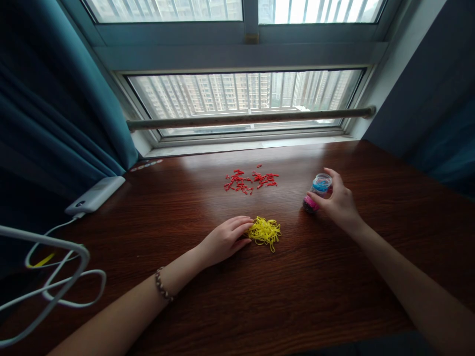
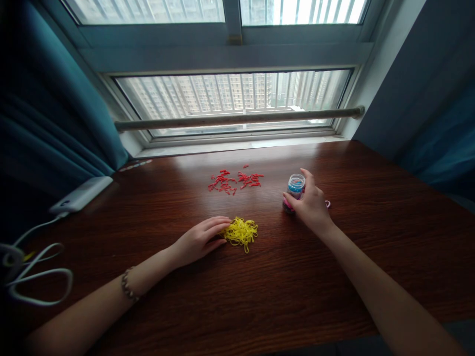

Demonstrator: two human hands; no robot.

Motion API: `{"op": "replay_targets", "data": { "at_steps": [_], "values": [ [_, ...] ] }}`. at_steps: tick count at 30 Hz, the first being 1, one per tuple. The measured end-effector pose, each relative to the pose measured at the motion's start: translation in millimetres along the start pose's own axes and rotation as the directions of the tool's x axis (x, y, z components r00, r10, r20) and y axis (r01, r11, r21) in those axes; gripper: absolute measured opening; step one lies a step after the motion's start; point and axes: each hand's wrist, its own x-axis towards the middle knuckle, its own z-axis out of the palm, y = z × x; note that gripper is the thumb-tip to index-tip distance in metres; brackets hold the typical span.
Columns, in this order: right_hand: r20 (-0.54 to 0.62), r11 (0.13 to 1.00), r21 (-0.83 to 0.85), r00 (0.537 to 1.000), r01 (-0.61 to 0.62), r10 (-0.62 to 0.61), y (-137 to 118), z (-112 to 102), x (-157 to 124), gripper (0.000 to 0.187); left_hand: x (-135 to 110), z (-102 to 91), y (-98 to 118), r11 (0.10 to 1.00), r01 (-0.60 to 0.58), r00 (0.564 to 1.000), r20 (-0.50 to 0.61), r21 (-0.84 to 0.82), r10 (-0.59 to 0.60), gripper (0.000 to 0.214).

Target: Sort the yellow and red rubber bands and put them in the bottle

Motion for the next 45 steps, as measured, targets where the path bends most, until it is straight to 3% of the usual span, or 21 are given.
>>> {"op": "replay_targets", "data": {
  "at_steps": [3, 5, 7, 9, 10, 12, 14, 17, 21, 25, 30, 34, 41, 45],
  "values": [
    [-0.022, 0.998, 0.042, 0.999, 0.038, -0.037, -1.4, 0.1, 0.4, 0.08, -0.3, 0.7, -1.3, 1.0, 0.003, 1.0, -0.005, 0.022, -0.003, 0.034],
    [-0.114, 0.989, 0.058, 0.985, 0.136, -0.129, -6.0, -1.4, -1.9, 0.083, -0.9, 1.3, -2.3, 0.999, 0.02, 1.0, -0.017, 0.046, -0.019, 0.036],
    [-0.229, 0.962, 0.023, 0.938, 0.273, -0.261, -14.5, -3.8, -8.4, 0.079, -1.4, 1.6, -3.0, 0.997, 0.036, 0.999, -0.028, 0.065, -0.034, 0.037],
    [-0.243, 0.899, -0.012, 0.871, 0.438, -0.427, -25.5, -4.8, -19.7, 0.065, -1.3, 1.5, -2.9, 0.997, 0.034, 0.999, -0.03, 0.065, -0.032, 0.035],
    [-0.183, 0.852, 0.004, 0.838, 0.524, -0.514, -31.3, -3.9, -26.7, 0.055, -1.0, 1.5, -2.6, 0.998, 0.028, 0.999, -0.028, 0.06, -0.026, 0.033],
    [0.053, 0.762, 0.106, 0.762, 0.639, -0.646, -41.7, 1.2, -41.4, 0.036, -0.2, 1.5, -1.6, 0.999, 0.013, 0.999, -0.03, 0.049, -0.011, 0.029],
    [0.289, 0.737, 0.195, 0.68, 0.647, -0.674, -48.7, 9.4, -54.2, 0.026, 0.5, 1.8, -0.6, 0.999, 0.002, 0.999, -0.042, 0.051, 0.0, 0.026],
    [0.439, 0.765, 0.241, 0.636, 0.598, -0.635, -51.0, 22.0, -65.1, 0.03, 1.0, 2.3, 0.2, 0.997, -0.018, 0.998, -0.064, 0.07, 0.023, 0.021],
    [0.49, 0.788, 0.26, 0.627, 0.559, -0.606, -46.5, 32.3, -69.1, 0.043, 1.3, 1.1, 0.9, 0.996, -0.05, 0.996, -0.065, 0.076, 0.055, 0.014],
    [0.504, 0.799, 0.28, 0.627, 0.533, -0.594, -44.0, 38.6, -72.2, 0.032, 1.6, -1.4, 2.3, 0.995, -0.065, 0.996, -0.062, 0.076, 0.07, 0.011],
    [0.487, 0.829, 0.302, 0.671, 0.47, -0.558, -40.1, 43.5, -73.3, 0.011, 1.3, -2.5, 3.0, 0.994, -0.07, 0.995, -0.06, 0.081, 0.075, 0.011],
    [0.478, 0.843, 0.332, 0.695, 0.424, -0.537, -38.9, 42.4, -72.0, 0.01, 1.4, -2.8, 3.6, 0.994, -0.072, 0.994, -0.072, 0.085, 0.078, 0.011],
    [0.427, 0.873, 0.414, 0.792, 0.259, -0.437, -46.7, 33.2, -67.3, 0.008, 1.2, -2.3, 2.5, 0.994, -0.067, 0.993, -0.092, 0.087, 0.075, 0.011],
    [0.411, 0.89, 0.395, 0.822, 0.23, -0.395, -46.1, 33.2, -65.6, 0.009, 0.7, -0.7, 0.4, 0.996, -0.054, 0.995, -0.085, 0.067, 0.06, 0.012]
  ]
}}
